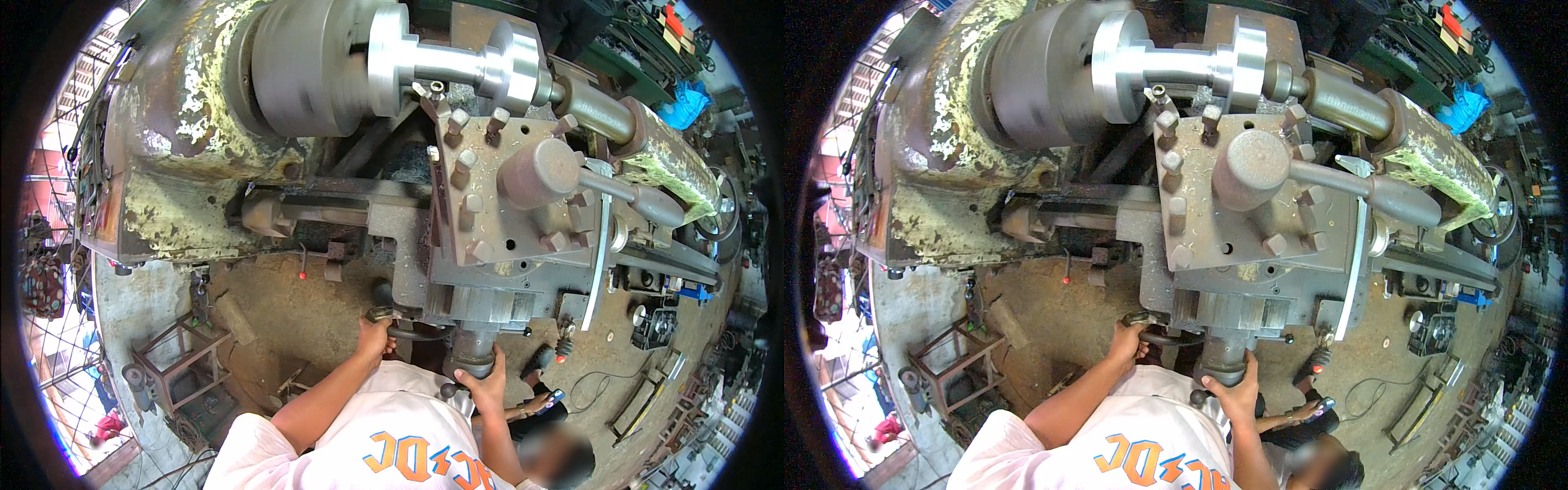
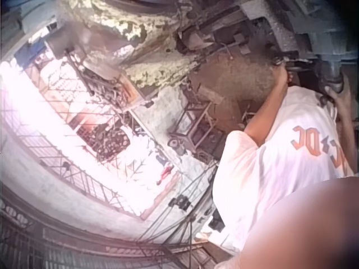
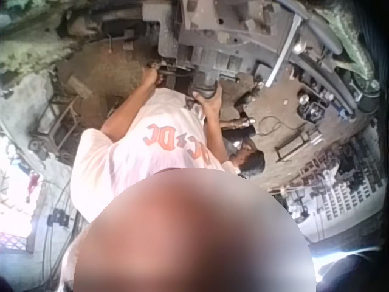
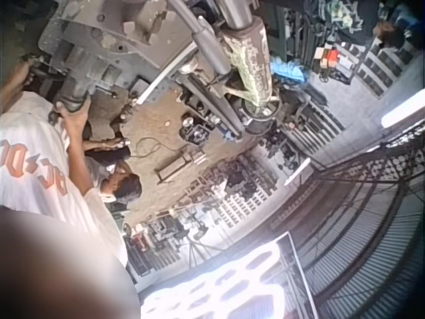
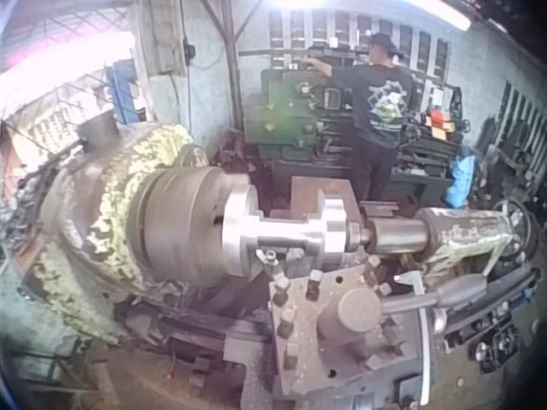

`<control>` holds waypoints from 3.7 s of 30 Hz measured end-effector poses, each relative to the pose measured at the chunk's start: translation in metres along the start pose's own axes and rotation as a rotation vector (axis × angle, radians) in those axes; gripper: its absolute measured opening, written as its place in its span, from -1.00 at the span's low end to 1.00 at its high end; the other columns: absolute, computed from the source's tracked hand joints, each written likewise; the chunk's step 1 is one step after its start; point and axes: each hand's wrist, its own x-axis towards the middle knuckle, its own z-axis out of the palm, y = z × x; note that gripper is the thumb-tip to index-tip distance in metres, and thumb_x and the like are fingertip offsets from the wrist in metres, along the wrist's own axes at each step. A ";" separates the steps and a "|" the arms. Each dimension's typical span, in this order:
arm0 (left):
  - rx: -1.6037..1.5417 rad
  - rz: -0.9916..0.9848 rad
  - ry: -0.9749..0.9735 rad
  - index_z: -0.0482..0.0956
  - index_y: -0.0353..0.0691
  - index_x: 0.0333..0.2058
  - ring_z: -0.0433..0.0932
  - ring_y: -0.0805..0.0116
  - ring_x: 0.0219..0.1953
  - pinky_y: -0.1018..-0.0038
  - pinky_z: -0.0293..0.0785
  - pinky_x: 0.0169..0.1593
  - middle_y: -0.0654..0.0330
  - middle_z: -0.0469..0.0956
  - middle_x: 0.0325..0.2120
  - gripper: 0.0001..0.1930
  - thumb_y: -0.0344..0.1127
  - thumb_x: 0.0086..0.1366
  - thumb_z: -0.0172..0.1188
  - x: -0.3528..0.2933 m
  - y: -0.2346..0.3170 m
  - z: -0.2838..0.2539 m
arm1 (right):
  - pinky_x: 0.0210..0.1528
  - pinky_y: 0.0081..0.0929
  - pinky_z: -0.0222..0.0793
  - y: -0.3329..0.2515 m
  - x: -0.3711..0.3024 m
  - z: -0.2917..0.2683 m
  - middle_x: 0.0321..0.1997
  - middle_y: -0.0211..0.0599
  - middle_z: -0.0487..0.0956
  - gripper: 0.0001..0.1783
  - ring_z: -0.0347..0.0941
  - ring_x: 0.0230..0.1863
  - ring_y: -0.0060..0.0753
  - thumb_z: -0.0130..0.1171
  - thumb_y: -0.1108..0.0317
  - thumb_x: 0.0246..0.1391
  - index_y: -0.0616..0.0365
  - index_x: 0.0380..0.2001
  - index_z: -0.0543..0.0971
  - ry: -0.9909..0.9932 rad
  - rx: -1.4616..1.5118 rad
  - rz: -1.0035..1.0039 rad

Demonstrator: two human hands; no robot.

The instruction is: The person operates a metal lathe, adjusting the tool post and measuring a rotating metal shaft with a vernier caliper. They repeatedly measure different sections of the shaft while the lathe runs, then make further adjustments to the tool post.

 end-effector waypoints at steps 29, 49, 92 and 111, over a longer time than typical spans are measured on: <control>0.206 -0.019 -0.869 0.11 -0.38 0.42 0.32 0.13 0.37 0.23 0.18 0.45 -0.02 0.36 0.31 0.06 -0.15 0.07 0.57 -0.074 -0.001 0.075 | 0.14 0.01 0.51 0.172 0.187 -0.059 0.00 0.18 0.66 -0.56 0.58 0.10 0.29 0.11 0.07 0.24 0.23 -0.11 0.68 0.126 -0.750 0.333; 0.052 0.068 -0.782 0.16 -0.33 0.42 0.39 0.15 0.33 0.21 0.26 0.41 0.03 0.43 0.28 0.04 -0.12 0.07 0.55 -0.069 -0.036 0.080 | -0.25 -0.20 0.53 0.265 0.289 -0.054 -0.28 -0.22 0.65 -0.74 0.57 -0.30 -0.19 0.10 0.16 0.32 0.04 -0.17 0.68 -0.225 -0.501 0.437; 0.609 0.393 0.321 0.40 -0.53 0.24 0.60 0.01 0.13 0.31 0.43 0.24 -0.19 0.61 0.05 0.10 -0.02 -0.26 0.65 -0.168 -0.017 0.154 | -0.39 -0.10 0.48 -0.034 0.150 -0.171 -0.46 -0.23 0.58 -0.80 0.56 -0.48 -0.01 0.35 0.23 0.02 0.06 -0.52 0.58 -0.663 -0.347 -1.224; 0.738 0.364 0.496 0.38 -0.53 0.23 0.56 -0.16 0.18 0.20 0.45 0.27 -0.32 0.58 0.05 0.11 0.03 -0.26 0.64 -0.188 -0.011 0.182 | -0.37 -0.18 0.47 -0.033 0.155 -0.175 -0.45 -0.26 0.61 -0.86 0.58 -0.46 -0.09 0.36 0.32 -0.01 0.09 -0.49 0.61 -0.720 -0.310 -1.258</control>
